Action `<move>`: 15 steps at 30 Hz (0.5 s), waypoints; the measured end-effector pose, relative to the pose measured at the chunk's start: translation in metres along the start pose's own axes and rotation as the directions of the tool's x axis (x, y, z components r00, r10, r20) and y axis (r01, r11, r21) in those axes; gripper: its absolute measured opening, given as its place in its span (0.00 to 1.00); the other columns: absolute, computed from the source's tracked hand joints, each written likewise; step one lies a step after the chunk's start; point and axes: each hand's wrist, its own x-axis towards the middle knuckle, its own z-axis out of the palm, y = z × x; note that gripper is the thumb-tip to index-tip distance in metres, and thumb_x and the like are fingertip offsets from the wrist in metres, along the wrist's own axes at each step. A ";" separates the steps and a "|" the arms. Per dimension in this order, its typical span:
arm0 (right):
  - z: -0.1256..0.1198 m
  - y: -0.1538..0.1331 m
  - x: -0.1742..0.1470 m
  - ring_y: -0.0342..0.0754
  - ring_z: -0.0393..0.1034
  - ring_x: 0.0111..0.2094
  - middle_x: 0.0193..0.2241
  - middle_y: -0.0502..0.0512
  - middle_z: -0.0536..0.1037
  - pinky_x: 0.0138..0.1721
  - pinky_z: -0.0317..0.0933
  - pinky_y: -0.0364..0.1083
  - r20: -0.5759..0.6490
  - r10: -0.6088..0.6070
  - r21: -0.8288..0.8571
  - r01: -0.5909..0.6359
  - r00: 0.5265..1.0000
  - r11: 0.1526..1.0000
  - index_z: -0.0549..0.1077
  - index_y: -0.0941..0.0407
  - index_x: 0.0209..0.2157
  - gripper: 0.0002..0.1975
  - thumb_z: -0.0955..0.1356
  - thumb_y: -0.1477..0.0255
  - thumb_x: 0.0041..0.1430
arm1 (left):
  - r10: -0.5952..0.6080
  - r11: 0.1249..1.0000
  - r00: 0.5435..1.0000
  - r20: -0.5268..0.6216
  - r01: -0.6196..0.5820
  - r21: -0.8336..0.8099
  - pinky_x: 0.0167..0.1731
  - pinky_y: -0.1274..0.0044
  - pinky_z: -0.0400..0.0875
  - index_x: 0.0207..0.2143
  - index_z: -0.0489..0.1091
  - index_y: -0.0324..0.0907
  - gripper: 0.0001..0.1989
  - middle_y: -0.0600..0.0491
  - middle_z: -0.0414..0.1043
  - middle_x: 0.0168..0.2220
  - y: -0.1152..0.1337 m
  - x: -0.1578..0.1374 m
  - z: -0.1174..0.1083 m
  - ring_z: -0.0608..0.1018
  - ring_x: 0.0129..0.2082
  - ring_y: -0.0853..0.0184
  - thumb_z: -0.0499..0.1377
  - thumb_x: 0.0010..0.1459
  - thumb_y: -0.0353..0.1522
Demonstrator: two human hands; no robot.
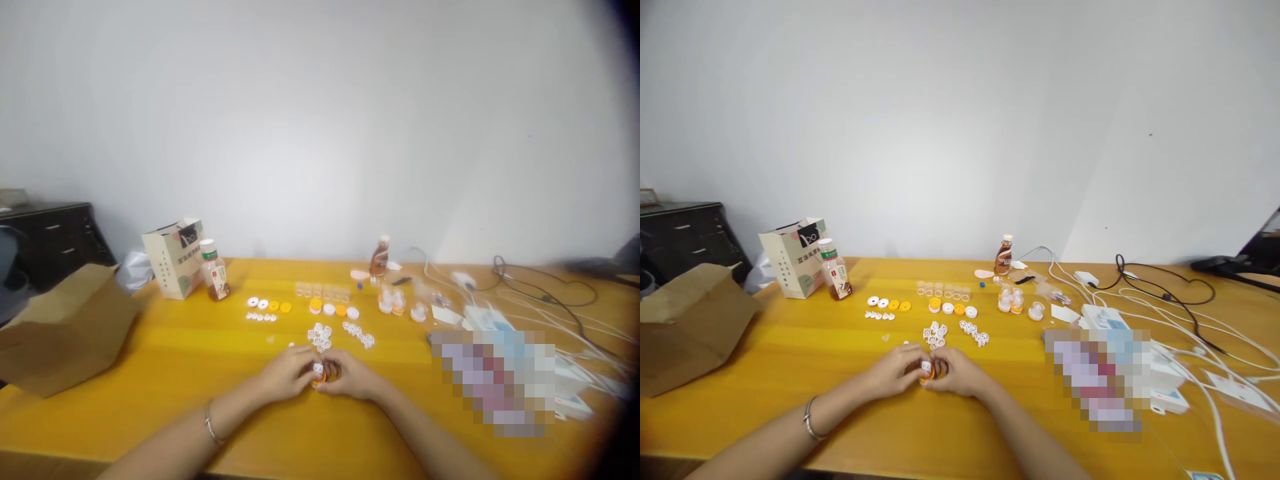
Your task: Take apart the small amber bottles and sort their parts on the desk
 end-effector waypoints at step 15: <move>0.001 0.003 0.000 0.37 0.51 0.22 0.20 0.43 0.59 0.23 0.49 0.38 0.056 -0.060 0.124 0.053 0.997 0.991 0.66 0.58 0.27 0.08 0.68 0.70 0.44 | 0.036 0.979 0.985 -0.169 -0.001 0.205 0.35 0.75 0.59 0.34 0.65 0.43 0.07 0.52 0.69 0.29 -0.009 -0.008 0.020 0.70 0.29 0.67 0.48 0.57 0.30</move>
